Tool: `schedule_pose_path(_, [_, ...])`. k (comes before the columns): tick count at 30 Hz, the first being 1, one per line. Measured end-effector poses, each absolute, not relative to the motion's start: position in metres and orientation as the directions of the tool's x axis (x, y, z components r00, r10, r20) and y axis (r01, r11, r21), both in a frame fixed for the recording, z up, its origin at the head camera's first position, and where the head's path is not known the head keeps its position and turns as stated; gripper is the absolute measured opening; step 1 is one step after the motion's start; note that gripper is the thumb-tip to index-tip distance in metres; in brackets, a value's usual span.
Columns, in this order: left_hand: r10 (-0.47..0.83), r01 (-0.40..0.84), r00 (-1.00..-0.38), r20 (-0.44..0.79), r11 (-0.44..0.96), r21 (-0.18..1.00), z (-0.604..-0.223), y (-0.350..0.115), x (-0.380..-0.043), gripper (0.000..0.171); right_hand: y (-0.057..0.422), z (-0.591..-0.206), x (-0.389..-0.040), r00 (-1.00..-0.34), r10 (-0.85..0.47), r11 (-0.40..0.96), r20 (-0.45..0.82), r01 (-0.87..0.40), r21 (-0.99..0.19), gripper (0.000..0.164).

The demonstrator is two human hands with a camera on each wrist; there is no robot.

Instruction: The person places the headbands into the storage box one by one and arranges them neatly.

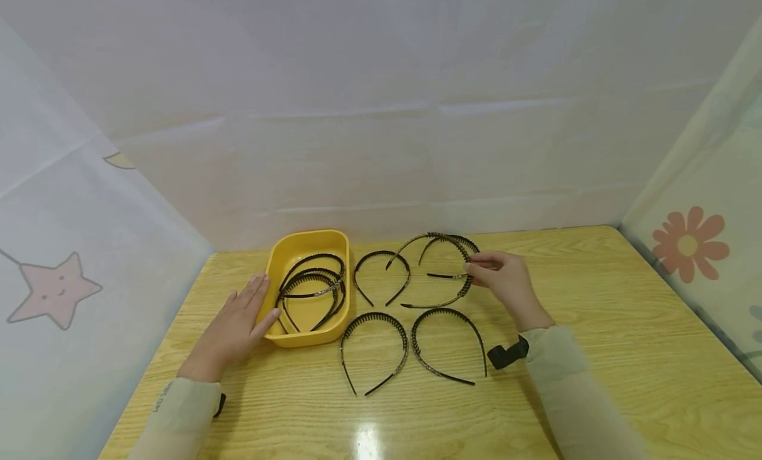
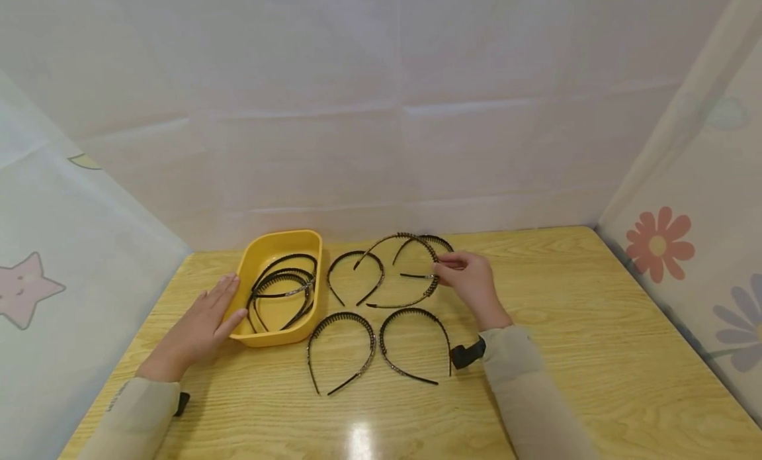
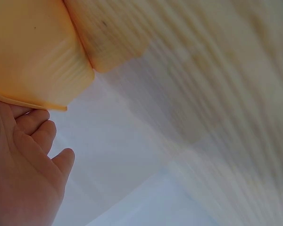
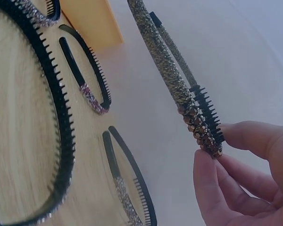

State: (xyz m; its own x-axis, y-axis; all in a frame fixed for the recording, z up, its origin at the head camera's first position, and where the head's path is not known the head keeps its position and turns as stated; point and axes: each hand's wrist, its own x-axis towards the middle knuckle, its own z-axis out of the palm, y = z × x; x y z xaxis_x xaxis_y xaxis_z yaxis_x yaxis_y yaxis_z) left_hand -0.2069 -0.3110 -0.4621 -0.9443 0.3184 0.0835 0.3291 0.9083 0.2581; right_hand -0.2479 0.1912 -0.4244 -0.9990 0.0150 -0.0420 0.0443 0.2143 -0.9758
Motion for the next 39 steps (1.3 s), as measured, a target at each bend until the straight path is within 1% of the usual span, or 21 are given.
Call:
schedule_pose_path(5, [0.319,0.331,-0.944,0.087,0.909,0.255,-0.462,-0.311,-0.207,0.077,0.179,-0.42,-0.25,-0.998,0.027,0.169,-0.055,0.059,-0.984,0.044])
schedule_pose_path(14, [0.322,0.335,-0.942,0.093,0.91,0.245,-0.461,-0.311,-0.207,0.078,0.153,-0.413,-0.255,-0.999,0.03,0.142,-0.027,0.03,-0.989,0.039])
schedule_pose_path(20, [0.325,0.339,-0.941,0.098,0.908,0.245,-0.461,-0.31,-0.208,0.078,0.139,-0.412,-0.256,-1.0,0.025,0.124,0.006,-0.003,-0.992,0.037])
schedule_pose_path(27, [0.326,0.34,-0.94,0.096,0.908,0.243,-0.461,-0.311,-0.208,0.078,0.122,-0.412,-0.257,-0.998,0.009,0.093,0.058,-0.057,-0.994,0.03])
schedule_pose_path(39, [0.324,0.339,-0.941,0.098,0.907,0.249,-0.463,-0.312,-0.207,0.078,0.092,-0.415,-0.259,-0.999,-0.016,0.064,0.043,-0.044,-0.997,0.034])
